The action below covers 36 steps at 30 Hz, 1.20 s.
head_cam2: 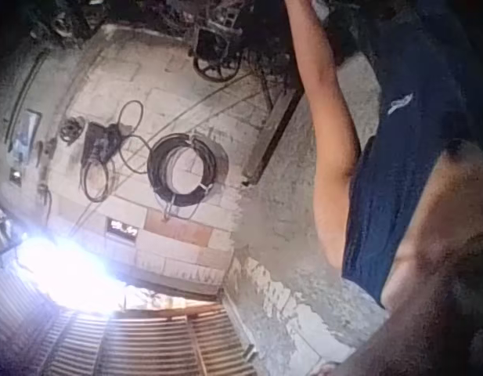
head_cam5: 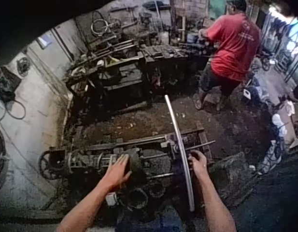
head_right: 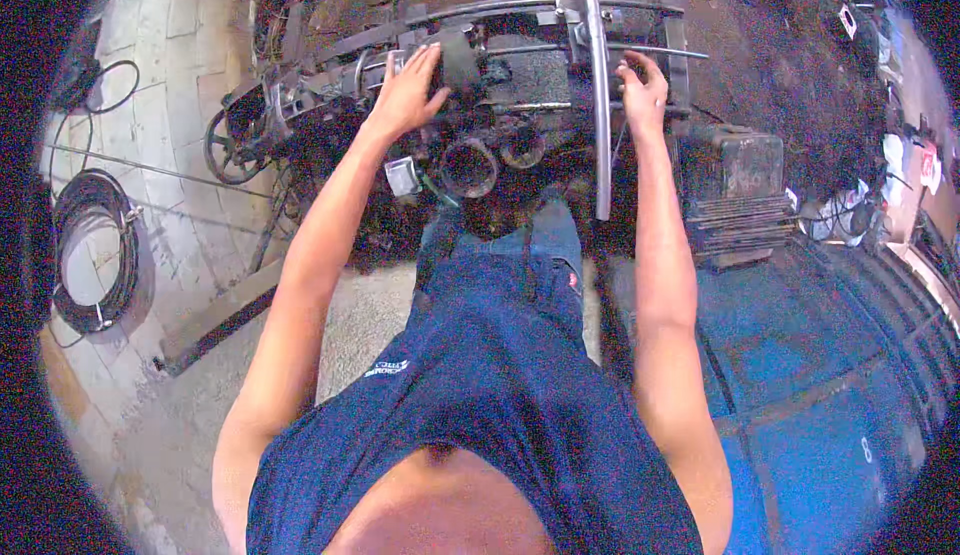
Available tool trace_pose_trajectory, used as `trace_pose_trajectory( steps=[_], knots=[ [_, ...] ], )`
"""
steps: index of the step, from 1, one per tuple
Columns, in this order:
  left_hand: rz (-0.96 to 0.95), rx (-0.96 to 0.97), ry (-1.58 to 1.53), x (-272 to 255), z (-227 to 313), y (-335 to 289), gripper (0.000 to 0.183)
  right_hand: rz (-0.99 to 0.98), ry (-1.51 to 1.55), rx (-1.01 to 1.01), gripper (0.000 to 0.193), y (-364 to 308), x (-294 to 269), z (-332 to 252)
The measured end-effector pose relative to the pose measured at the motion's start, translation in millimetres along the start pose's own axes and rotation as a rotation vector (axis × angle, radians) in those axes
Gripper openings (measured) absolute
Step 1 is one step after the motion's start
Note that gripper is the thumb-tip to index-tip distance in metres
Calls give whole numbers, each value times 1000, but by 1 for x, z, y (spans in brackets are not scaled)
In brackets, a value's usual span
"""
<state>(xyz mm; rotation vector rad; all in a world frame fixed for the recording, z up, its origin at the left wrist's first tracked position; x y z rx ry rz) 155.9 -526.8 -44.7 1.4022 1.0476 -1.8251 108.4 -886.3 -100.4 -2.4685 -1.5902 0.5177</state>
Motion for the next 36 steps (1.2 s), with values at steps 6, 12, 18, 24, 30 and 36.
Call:
trace_pose_trajectory(
  steps=[6,12,18,24,30,36],
  knots=[
    [23,29,102,3,-11,31,78,-132,1,-331,37,7,17,-22],
    [-4,-44,218,17,-12,55,40,-162,-140,-275,92,22,45,-17],
    [69,-29,291,13,0,61,13,-136,-351,-184,87,22,51,-37],
    [120,-29,342,6,5,58,17,-62,-417,-235,64,26,66,-33],
    [245,-30,344,-3,10,47,56,-42,-358,-248,53,34,71,-13],
    [267,73,92,3,2,48,72,-137,-339,-110,44,21,75,-27]
  ],
)
Point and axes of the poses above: each hand's wrist, its own y-axis towards the middle knuckle, its own x-axis out of the palm, z = x × y, the point moved 9 cm from there along y, towards the middle knuckle, and after that the axes turned 1 degree about x, right-handed, at the moved point
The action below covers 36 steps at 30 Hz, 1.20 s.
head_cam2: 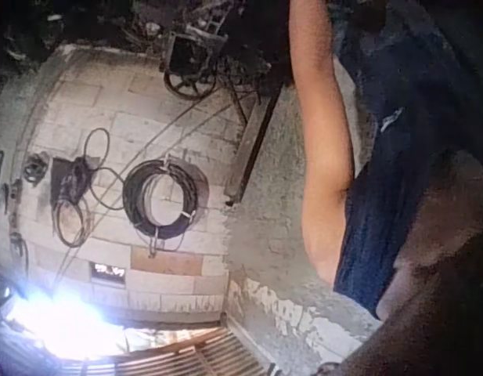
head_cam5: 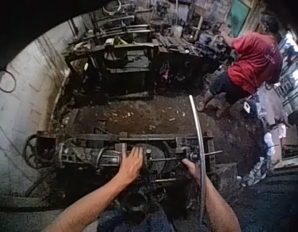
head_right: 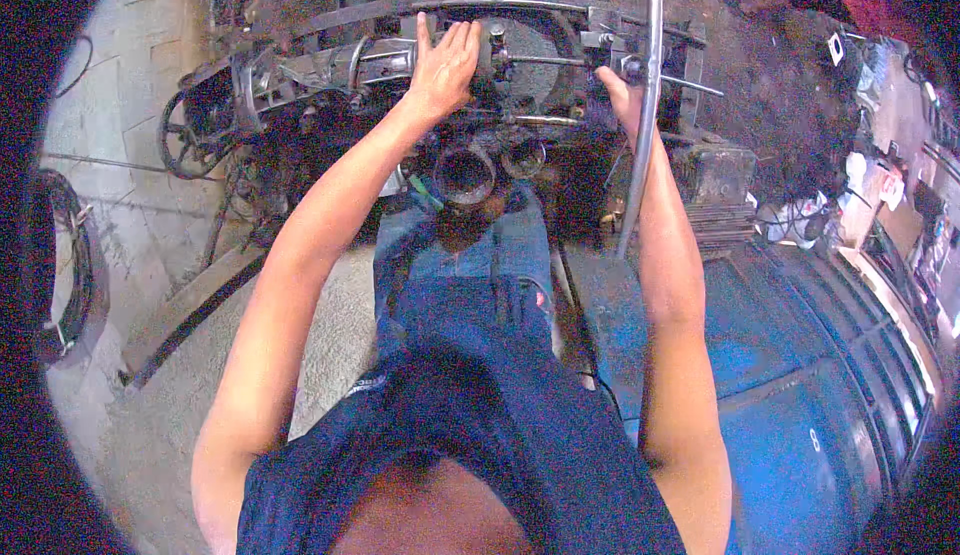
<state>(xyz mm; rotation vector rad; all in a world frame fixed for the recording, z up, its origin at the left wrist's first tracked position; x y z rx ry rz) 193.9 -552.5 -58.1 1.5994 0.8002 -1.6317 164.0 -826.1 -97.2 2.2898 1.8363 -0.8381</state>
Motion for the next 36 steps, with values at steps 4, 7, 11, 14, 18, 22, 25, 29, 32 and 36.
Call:
trace_pose_trajectory(
  steps=[4,7,11,14,18,22,25,29,32,36],
  knots=[
    [-7,9,-127,6,-4,6,65,7,-38,73,49,-10,-1,-16],
    [21,-5,-107,2,-4,8,64,41,-25,26,40,-16,-3,-31],
    [-87,-40,-102,11,-5,12,76,7,-86,-20,35,-13,-2,-37],
    [38,7,-52,2,1,7,80,-3,-40,-81,35,-7,0,-30],
    [-40,-29,-97,9,5,5,95,46,-42,-93,46,0,-4,-7],
    [-179,-88,-123,18,3,7,95,165,-51,-222,41,9,-12,-1],
    [-22,-52,-122,3,10,9,85,43,-21,-244,38,17,-9,8],
    [-5,-65,-75,6,16,10,78,69,13,-266,37,19,-16,13],
    [5,-48,-42,4,16,12,74,2,89,-201,38,19,-12,14],
    [63,-29,-61,0,21,18,68,73,-53,-189,40,15,-28,4]
  ],
)
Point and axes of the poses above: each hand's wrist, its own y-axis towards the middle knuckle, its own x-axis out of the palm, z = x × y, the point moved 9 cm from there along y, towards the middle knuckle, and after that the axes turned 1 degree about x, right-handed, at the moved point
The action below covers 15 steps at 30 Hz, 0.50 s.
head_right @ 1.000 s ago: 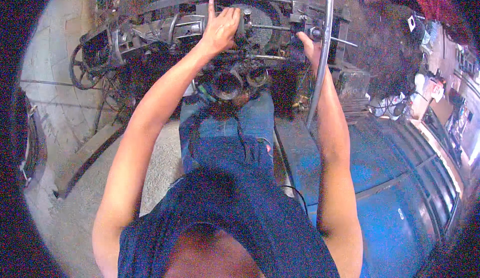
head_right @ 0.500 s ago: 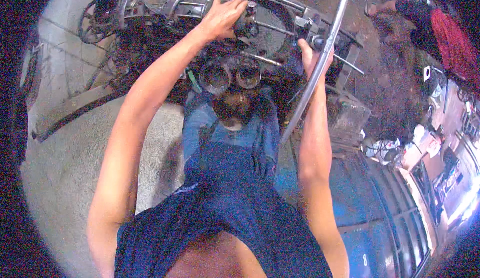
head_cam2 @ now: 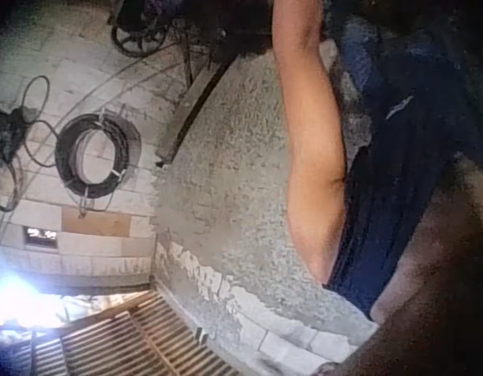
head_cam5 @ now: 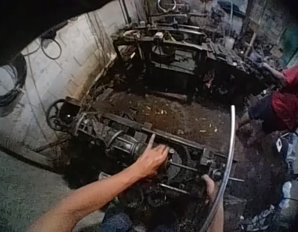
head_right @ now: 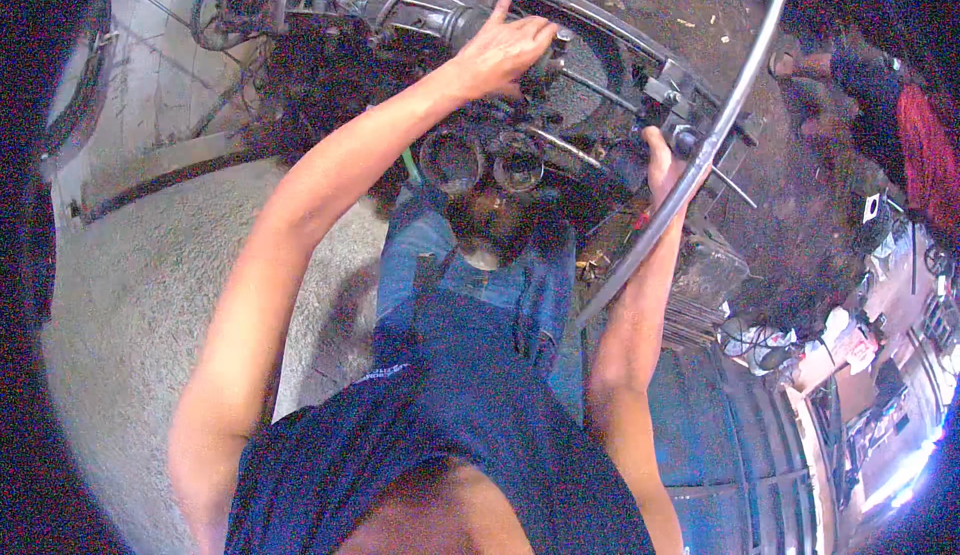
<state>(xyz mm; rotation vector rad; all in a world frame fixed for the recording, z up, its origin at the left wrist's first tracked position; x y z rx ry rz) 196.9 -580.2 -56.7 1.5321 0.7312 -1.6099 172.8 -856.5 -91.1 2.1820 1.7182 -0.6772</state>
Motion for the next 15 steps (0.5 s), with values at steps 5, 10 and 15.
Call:
trace_pose_trajectory(
  steps=[5,10,15],
  knots=[
    [-146,-38,-57,11,3,0,94,-36,-15,-4,34,2,2,-4],
    [-140,-48,-125,8,4,-2,101,-119,111,87,19,-3,11,1],
    [-68,-44,-125,-11,4,-31,59,-77,-26,140,46,-3,8,17]
  ],
)
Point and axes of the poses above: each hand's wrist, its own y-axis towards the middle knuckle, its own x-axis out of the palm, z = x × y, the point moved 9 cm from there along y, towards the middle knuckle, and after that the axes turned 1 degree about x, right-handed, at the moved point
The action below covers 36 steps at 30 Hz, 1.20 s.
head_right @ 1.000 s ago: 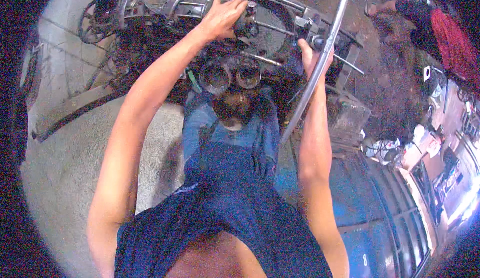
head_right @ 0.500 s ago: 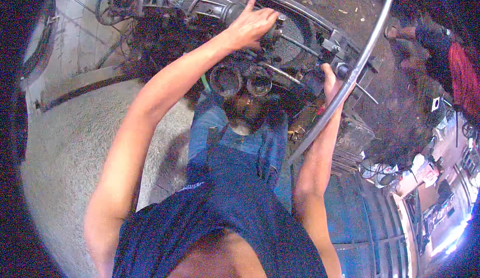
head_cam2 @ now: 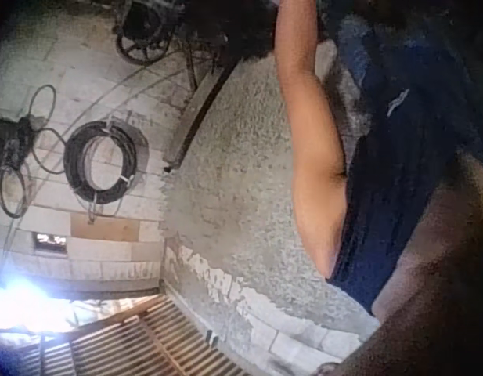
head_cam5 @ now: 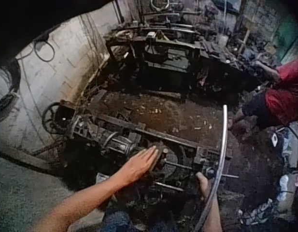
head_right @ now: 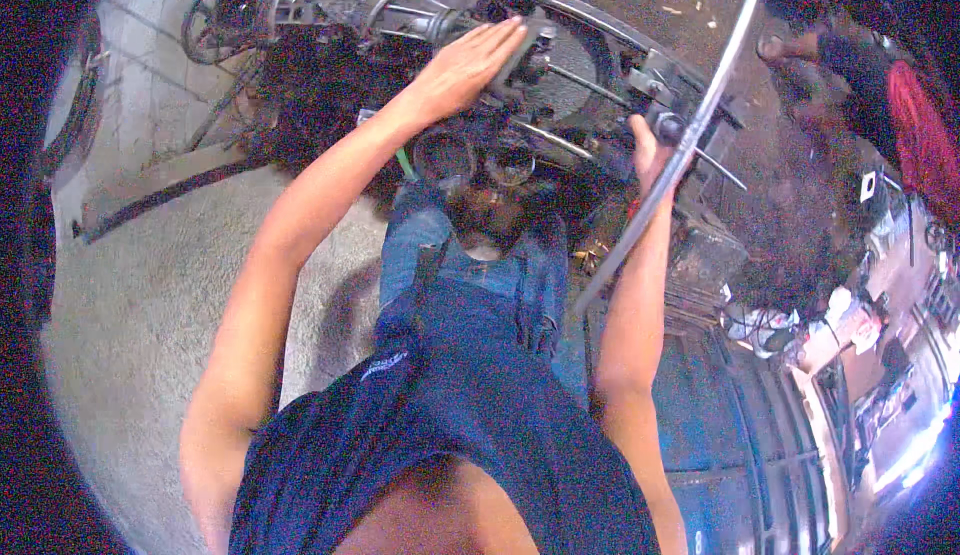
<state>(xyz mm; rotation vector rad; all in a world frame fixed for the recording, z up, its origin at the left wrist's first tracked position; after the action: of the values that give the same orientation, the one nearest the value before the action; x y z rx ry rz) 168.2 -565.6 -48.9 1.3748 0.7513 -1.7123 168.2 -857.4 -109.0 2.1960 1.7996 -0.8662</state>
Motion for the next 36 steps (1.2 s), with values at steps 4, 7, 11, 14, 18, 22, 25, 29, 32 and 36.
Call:
trace_pose_trajectory(
  steps=[4,7,11,14,18,22,25,29,32,36],
  knots=[
    [40,35,-44,-33,18,-35,60,-10,71,-187,39,8,3,6],
    [294,-591,-550,-55,-14,-73,50,17,87,-192,42,14,8,19],
    [561,-935,-626,-64,-21,-88,35,16,68,-142,50,15,9,29],
    [655,-920,-543,-70,-21,-56,44,77,39,-236,51,11,3,17],
    [322,-1025,-241,-40,-22,-3,84,84,2,-193,52,10,1,13],
    [488,-963,-136,-28,-18,7,81,105,34,-158,50,4,-3,4],
    [832,-436,-189,-48,7,0,62,128,22,-174,48,0,-6,-7],
    [596,-298,-290,-37,11,-11,63,98,54,-154,46,0,-5,-13],
    [368,-295,-244,-22,15,-3,72,101,97,-150,45,-1,-6,-11],
    [219,-345,-13,-8,13,9,76,62,190,-168,46,2,1,-5]
  ],
)
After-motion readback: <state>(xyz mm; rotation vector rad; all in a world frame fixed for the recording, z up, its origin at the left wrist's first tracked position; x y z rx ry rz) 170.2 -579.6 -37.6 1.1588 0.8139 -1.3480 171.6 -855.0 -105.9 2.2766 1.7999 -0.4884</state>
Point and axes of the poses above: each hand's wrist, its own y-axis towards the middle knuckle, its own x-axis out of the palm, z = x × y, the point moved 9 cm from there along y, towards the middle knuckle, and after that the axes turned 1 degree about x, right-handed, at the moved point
